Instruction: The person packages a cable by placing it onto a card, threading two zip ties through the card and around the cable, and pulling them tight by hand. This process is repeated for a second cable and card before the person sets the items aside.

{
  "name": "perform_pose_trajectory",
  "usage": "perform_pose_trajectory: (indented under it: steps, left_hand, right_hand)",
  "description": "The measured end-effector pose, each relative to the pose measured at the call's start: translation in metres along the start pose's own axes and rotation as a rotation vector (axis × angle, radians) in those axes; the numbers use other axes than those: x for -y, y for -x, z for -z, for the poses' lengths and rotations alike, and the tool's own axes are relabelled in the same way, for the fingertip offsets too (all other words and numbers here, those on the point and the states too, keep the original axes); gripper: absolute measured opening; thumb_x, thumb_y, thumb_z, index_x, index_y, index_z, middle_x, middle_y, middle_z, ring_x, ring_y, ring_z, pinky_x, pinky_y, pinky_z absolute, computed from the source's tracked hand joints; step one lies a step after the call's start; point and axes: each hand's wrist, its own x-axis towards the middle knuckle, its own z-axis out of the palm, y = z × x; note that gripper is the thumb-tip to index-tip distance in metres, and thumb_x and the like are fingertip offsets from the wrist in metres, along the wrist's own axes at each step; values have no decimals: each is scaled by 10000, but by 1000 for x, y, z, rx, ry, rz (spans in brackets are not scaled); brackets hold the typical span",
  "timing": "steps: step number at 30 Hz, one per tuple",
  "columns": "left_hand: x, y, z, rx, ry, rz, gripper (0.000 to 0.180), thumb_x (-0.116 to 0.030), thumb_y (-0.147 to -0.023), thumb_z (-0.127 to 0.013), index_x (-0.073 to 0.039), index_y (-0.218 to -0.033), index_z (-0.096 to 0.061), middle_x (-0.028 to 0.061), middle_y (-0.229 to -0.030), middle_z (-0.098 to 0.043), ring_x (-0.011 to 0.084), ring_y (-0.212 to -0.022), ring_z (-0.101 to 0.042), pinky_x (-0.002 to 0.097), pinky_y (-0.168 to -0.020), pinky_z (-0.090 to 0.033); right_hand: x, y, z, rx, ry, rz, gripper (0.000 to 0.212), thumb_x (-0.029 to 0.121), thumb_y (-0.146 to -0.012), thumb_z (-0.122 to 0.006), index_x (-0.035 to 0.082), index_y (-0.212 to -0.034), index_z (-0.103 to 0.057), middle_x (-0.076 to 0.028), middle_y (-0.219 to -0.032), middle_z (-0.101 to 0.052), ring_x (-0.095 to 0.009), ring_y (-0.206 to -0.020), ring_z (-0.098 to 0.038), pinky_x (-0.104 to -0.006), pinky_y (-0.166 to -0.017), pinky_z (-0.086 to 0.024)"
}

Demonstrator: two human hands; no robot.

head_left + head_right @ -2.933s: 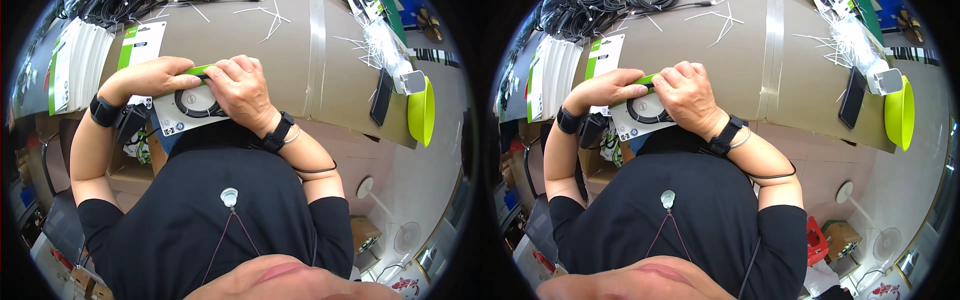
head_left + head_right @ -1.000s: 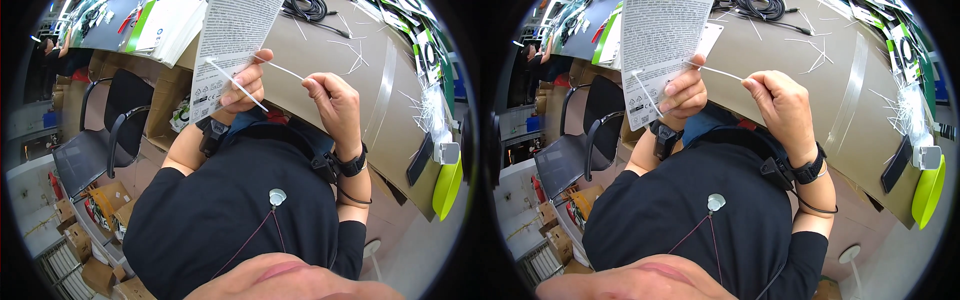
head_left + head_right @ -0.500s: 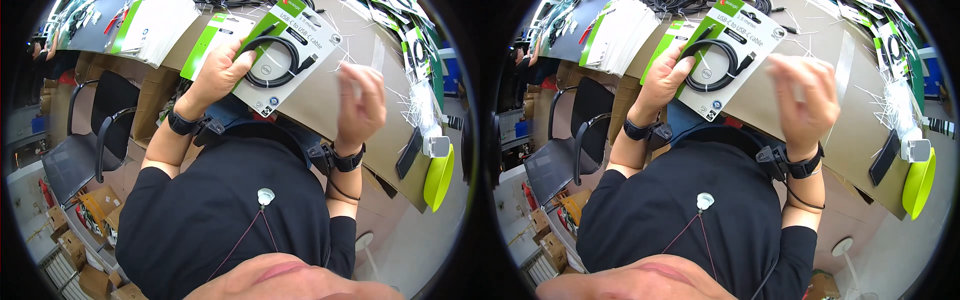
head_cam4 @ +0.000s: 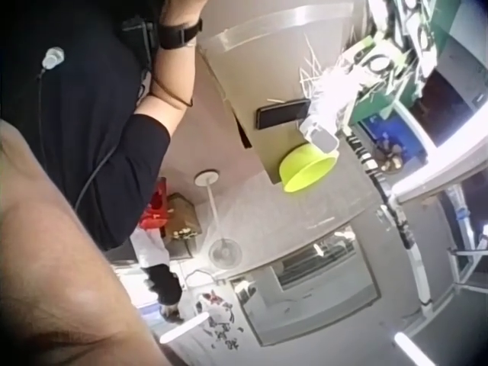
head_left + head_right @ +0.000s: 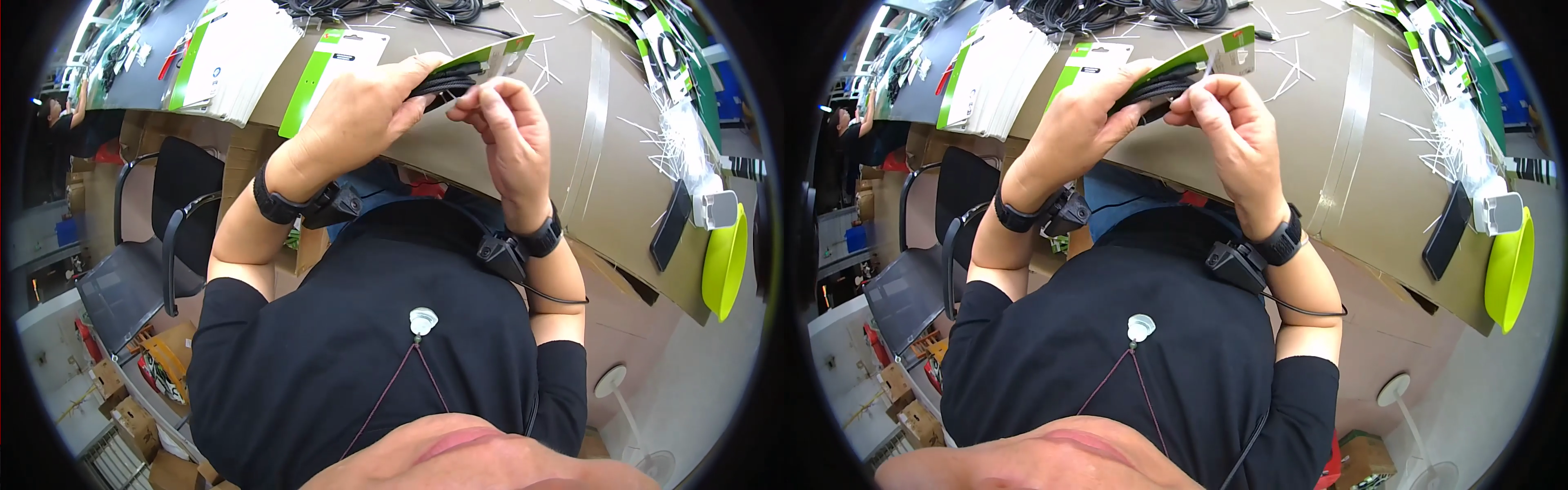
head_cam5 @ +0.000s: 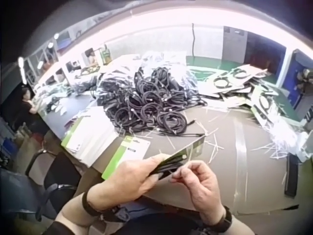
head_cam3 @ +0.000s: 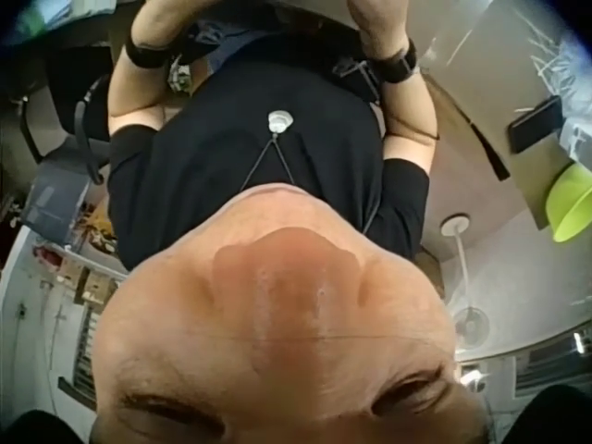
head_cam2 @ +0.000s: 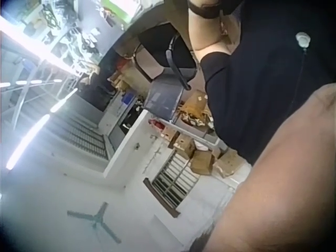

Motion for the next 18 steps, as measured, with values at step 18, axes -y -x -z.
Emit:
perform_pose_trajectory:
  steps: [18]
  left_hand:
    - [-21,-29,-39,108,196,298,235,-175,-892,-590,-20,-1059,-645,180,-792,-651,279,-633,-625,323,-591,-481]
  right_hand:
    - [8,9,42,-123,28,-229,68,60,-867,-642,16,-865,-591,-39,-939,-577,-141,-834,-633,-262,-818,-502]
